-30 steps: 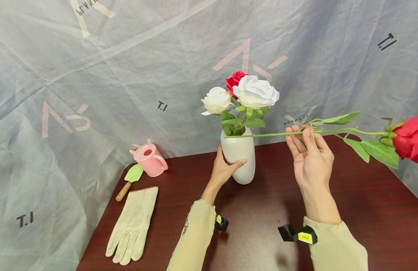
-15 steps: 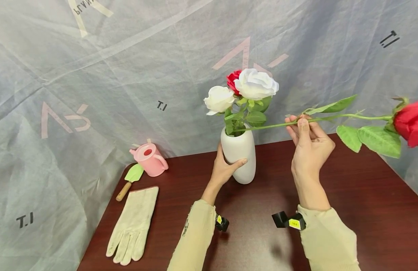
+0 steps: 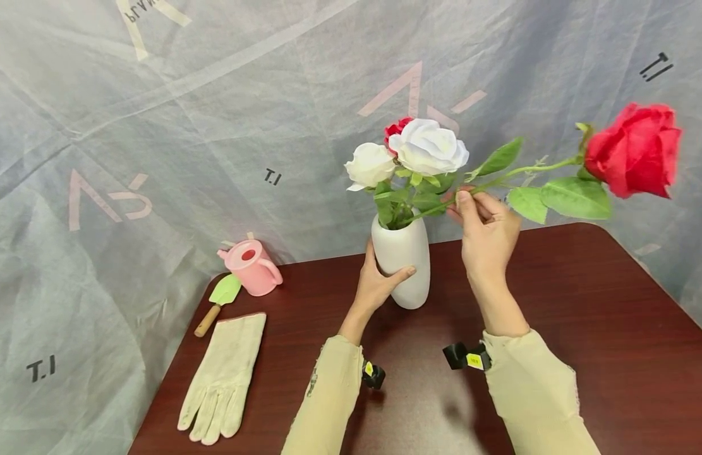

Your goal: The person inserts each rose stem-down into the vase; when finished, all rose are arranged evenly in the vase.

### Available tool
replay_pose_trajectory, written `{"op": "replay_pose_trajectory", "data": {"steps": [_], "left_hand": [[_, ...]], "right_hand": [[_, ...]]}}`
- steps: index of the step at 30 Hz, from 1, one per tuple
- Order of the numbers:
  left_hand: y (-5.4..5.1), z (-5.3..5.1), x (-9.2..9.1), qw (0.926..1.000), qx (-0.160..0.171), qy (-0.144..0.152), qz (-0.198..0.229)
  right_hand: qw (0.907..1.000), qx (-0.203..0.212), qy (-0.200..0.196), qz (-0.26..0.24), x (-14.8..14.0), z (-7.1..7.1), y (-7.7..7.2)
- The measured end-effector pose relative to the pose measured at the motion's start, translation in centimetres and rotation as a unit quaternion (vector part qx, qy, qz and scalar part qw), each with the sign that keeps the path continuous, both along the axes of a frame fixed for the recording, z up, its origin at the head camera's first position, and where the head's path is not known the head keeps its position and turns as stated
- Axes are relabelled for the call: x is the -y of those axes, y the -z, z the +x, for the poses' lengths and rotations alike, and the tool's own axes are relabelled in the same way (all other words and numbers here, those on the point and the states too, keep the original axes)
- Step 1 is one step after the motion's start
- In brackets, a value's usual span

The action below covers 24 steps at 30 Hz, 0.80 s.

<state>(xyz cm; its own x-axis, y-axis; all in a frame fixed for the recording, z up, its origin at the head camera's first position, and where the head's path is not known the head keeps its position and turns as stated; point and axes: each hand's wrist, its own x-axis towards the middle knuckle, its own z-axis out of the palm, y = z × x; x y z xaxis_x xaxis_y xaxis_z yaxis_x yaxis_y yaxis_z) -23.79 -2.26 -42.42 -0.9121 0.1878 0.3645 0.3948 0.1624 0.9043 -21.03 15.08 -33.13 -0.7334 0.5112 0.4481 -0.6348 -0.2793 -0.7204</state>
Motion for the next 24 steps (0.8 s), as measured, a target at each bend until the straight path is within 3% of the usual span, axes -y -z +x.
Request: {"op": "replay_pose_trajectory", "data": {"steps": [5, 9, 12, 13, 16, 21, 24], "left_hand": [[0.0, -0.1, 0.1, 1.0000, -0.006, 0.000, -0.003], [1.3, -1.1, -0.1, 0.9999, -0.010, -0.004, -0.007], [1.5, -1.1, -0.1, 1.0000, -0.006, 0.003, 0.000], [1.0, -0.8, -0.1, 1.0000, -0.005, 0.008, 0.002], [0.1, -0.1, 0.0, 0.9999, 0.003, 0.014, 0.002], [0.0, 0.0, -0.1, 0.9999, 0.009, 0.010, -0.003], [0.1, -0.1, -0.1, 0.9999, 0.006, 0.009, -0.004]], "right_hand": [[0.9977, 0.014, -0.035, 0.056, 0.9, 0.1, -0.1], [0.9928, 0.046, -0.061, 0.092, 1.5, 0.2, 0.1], [0.9874, 0.067, -0.067, 0.127, 1.9, 0.0, 0.3], [0.9854, 0.071, -0.069, 0.139, 2.0, -0.1, 0.4], [0.9755, 0.097, -0.056, 0.190, 2.3, -0.4, 0.8], [0.9660, 0.115, -0.031, 0.229, 2.4, -0.8, 1.0], [0.9586, 0.106, 0.014, 0.264, 2.4, -1.2, 0.9]]}}
